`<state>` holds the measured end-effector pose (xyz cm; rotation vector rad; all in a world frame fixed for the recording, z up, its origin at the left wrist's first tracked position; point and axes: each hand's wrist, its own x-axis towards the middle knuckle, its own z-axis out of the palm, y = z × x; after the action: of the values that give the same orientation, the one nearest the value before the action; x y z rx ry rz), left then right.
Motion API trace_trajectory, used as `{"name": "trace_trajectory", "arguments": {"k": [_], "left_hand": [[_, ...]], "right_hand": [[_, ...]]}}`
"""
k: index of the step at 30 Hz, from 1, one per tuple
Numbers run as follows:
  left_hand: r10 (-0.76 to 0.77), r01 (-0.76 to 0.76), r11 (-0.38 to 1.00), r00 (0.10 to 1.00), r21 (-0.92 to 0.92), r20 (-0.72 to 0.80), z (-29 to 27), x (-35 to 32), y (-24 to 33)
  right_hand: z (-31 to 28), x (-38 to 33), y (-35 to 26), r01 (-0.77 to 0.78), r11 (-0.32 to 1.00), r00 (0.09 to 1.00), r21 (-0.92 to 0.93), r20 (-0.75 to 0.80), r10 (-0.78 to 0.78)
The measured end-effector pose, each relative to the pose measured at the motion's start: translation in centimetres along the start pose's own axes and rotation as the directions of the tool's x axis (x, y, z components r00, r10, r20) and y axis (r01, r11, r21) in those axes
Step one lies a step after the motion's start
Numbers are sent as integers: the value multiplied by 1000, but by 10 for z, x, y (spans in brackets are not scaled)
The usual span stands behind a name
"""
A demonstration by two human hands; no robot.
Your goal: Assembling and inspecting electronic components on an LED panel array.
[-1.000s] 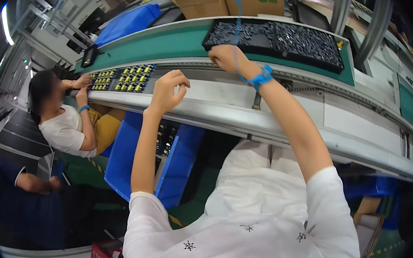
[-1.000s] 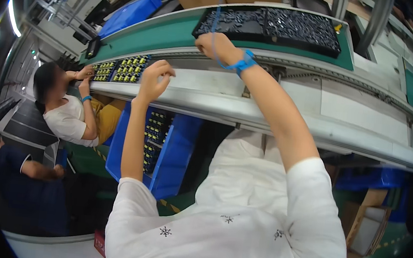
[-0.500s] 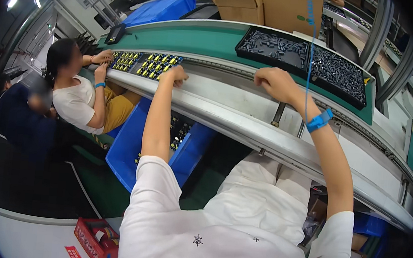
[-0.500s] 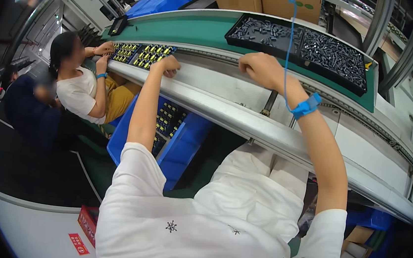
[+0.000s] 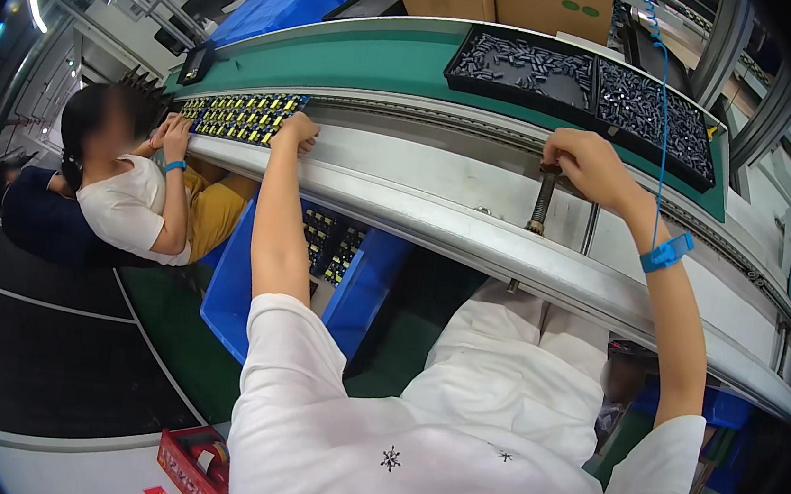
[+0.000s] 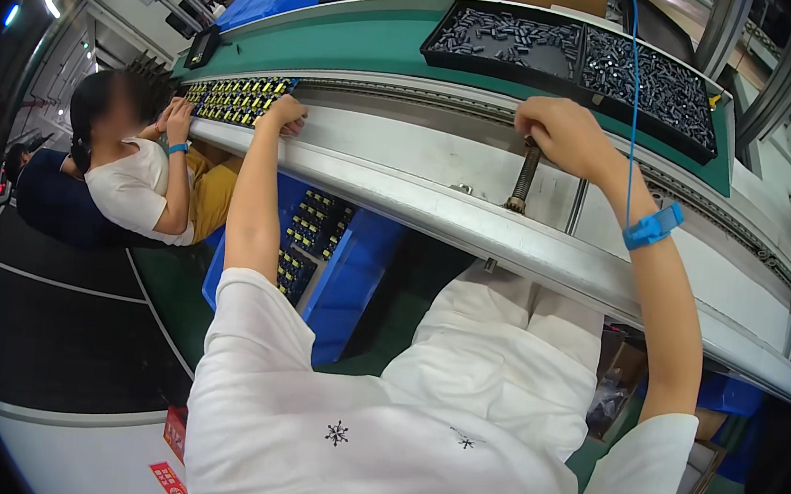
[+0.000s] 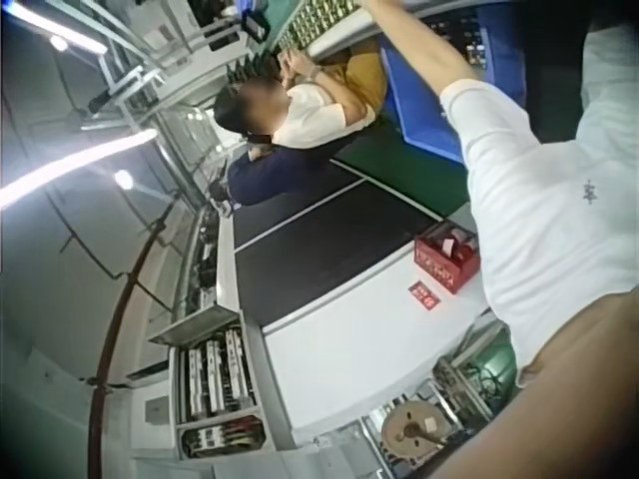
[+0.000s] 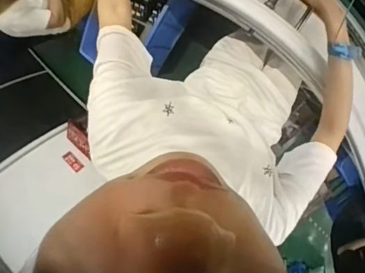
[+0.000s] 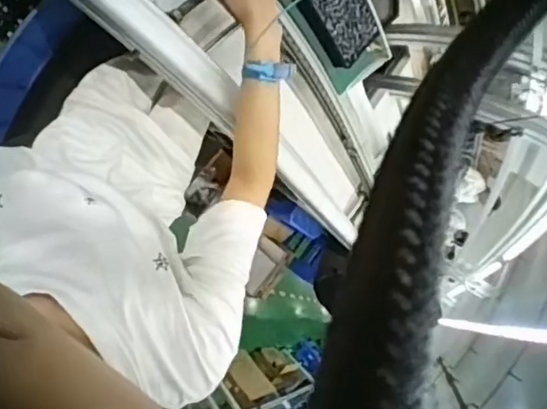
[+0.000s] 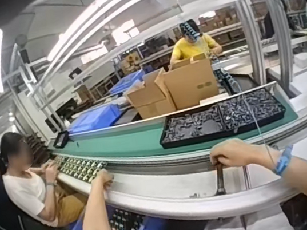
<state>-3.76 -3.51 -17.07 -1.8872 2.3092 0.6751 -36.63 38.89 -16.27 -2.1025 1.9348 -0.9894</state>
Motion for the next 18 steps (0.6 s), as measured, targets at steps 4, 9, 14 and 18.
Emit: {"name": "trace_trajectory", "arguments": {"k": [4,9,14,18], "left_hand": [[88,-88,991,996,-102,1,3,12,-14],[214,-187,951,973,-246,87,-2,31,-24],[228,-237,959,971,-158,-75,6,27,-6],[493,-586,785,396,200,-775,47,-23,90]], "right_hand": [[-20,-16,17,-66,998,996,-3,-60,65],[-69,-44,55,-170,984,937,56,-302,179],[-113,-72,96,-277,960,803,39,-539,253],[-128,-96,115,-438,899,646,20,-688,330]]}}
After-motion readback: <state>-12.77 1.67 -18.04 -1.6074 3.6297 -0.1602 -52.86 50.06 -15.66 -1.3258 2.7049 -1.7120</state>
